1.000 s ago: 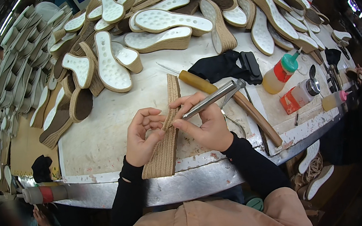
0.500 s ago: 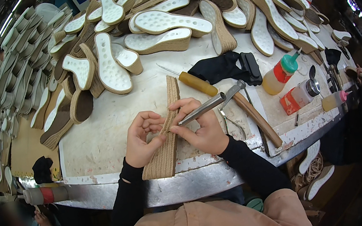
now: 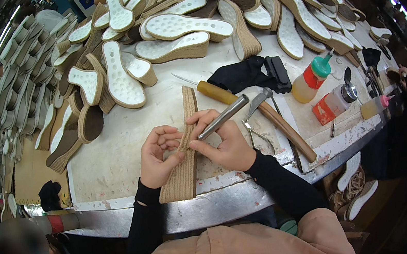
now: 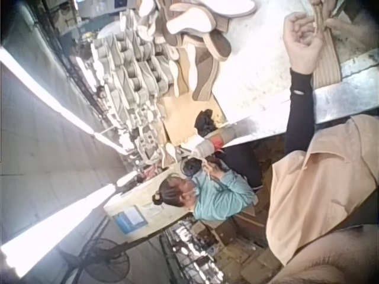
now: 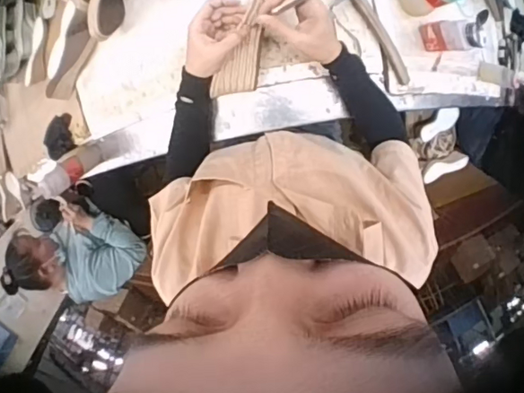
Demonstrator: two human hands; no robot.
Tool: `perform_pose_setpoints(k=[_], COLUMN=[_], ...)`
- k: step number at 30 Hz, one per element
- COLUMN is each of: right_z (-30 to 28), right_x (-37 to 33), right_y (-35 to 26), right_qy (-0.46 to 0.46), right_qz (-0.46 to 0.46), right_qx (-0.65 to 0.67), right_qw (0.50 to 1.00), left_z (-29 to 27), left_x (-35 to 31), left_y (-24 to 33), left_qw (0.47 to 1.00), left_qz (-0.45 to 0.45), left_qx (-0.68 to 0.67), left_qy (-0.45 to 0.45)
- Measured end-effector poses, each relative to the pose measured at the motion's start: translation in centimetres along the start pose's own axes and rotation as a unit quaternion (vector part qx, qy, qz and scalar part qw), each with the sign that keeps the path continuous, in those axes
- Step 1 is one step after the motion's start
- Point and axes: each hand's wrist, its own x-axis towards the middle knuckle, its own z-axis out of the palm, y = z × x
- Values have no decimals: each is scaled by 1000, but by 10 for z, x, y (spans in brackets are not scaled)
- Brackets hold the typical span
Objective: The person uses a metal awl to repeatedly puncture and pull a cord through the side of a shoe sole. They hold the sole with one hand and manipulate the tool with the other, working on the same unit throughout the clip.
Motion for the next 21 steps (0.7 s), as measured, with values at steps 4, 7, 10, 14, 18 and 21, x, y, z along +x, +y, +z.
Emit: perform_pose_setpoints(k=[4,7,10,14,18,21], right_z=[1,3,5,8,11,12], right_x=[-1,-2,-2,-3,-3,-5], right_y=[1,3,5,4,3,2], right_qy=[-10,-2,14,28,38,50], right_qz=[-12,-25,-34,-30,-26,0], right_qx=[-30,-37,-54,-60,-34,-22], right_qw=[999,999,998,997,998,998], left_z=[1,2,1,1,2,3], left_x=[1,0,-1,0,1,2], left_y=[0,0,0,1,4,5], left_qw=[1000,1000,1000,1000,1000,1000], left_qz=[3,5,-3,-10,-11,-21], left_qx=[-10,-3,7,22,14,5], left_qy=[-3,6,4,8,7,10])
